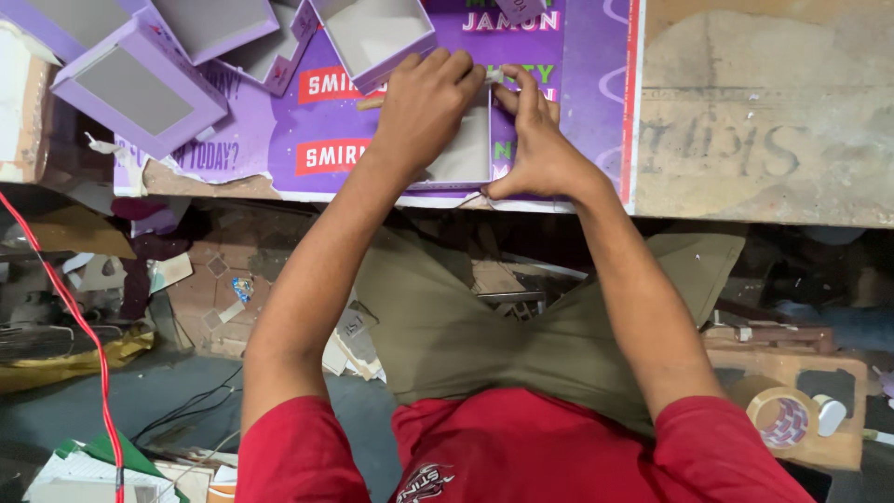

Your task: The person assembles small purple cardboard boxes at a cluttered table. They pick up flat pieces, fold them into box shapes, and place the finished boxes into a growing pile. The person handles each box one at a time, repeating the folding and stacking process.

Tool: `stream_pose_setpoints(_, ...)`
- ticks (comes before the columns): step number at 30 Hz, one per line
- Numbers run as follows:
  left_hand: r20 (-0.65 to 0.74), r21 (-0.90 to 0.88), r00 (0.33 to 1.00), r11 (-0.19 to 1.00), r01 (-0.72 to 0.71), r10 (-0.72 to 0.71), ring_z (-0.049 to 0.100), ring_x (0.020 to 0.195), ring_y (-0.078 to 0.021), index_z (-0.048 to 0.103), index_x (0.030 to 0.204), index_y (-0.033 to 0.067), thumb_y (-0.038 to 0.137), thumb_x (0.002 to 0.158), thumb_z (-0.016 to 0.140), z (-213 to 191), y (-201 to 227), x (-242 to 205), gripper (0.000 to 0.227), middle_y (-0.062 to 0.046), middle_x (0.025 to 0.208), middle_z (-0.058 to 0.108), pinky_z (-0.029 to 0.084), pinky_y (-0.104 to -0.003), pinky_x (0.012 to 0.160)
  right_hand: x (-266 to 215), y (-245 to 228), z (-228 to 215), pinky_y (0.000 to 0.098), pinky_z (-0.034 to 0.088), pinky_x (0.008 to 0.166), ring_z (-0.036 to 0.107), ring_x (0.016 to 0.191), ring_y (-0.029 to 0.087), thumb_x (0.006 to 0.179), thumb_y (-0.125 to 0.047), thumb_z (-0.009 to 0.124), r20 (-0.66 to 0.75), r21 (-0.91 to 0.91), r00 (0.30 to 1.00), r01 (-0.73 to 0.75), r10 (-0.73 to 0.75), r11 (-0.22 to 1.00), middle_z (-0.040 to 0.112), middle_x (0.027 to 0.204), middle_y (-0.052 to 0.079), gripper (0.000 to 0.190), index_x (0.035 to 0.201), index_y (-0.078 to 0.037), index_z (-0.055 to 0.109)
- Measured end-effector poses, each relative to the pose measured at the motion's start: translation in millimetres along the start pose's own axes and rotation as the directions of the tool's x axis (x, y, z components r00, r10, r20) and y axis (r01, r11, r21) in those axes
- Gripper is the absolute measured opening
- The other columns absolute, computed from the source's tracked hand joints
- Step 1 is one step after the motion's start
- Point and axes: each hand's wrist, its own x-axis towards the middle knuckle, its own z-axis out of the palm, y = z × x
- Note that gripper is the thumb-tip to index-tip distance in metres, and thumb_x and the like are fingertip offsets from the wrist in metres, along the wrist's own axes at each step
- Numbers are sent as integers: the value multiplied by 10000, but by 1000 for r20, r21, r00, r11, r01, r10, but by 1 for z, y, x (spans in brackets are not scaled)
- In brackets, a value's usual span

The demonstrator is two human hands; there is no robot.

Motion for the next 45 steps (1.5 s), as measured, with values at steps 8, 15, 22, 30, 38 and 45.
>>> stream_pose_setpoints(8,36,118,995,988,-101,98,594,978,-185,709,1129,46,168,899,633,-1,8,-8,271,-24,1045,610,450,-353,781,-1,1,1,513,173,1236,298,1518,429,457,-280,979,0,75,999,45,-45,996,492,1537,317,1463,1579,-74,63)
stream_pose_setpoints(15,55,210,987,965,-158,149,582,966,-167,711,1141,23,171,905,626,-4,12,-12,291,-19,1021,593,436,-333,763,0,-2,-1,507,174,1239,349,1499,382,395,-309,986,-1,69,999,48,-48,997,432,1558,329,1527,1577,-66,51)
stream_pose_setpoints(22,103,116,976,973,-202,190,589,978,-163,736,1098,45,168,884,627,-22,15,-14,270,-9,991,607,447,-335,809,3,-1,-2,517,146,1240,267,1516,420,403,-287,993,24,38,1000,-2,1,999,461,1558,287,1505,1565,-63,63)
stream_pose_setpoints(30,57,-244,998,970,-1,15,610,1114,-257,608,1128,100,30,854,606,-80,33,-44,282,-55,1089,641,449,-460,1043,1,-1,-3,497,199,1236,420,1447,377,439,-285,972,23,76,1000,9,-10,997,481,1563,267,1429,1564,-106,108)
stream_pose_setpoints(38,378,-174,817,834,524,-435,668,641,-410,557,1331,31,474,761,810,-105,47,-78,766,-185,680,663,491,-512,564,3,2,3,507,225,1197,525,1363,379,418,-276,971,-21,83,998,65,-63,994,509,1533,268,1436,1555,-107,110)
stream_pose_setpoints(45,342,-217,807,795,566,-481,688,745,-373,689,875,94,226,700,802,-89,45,-95,246,-122,737,688,505,-497,639,2,-18,-7,521,280,1239,520,1372,354,475,-242,995,-76,194,996,55,-41,979,407,1638,177,1579,1611,-142,-98)
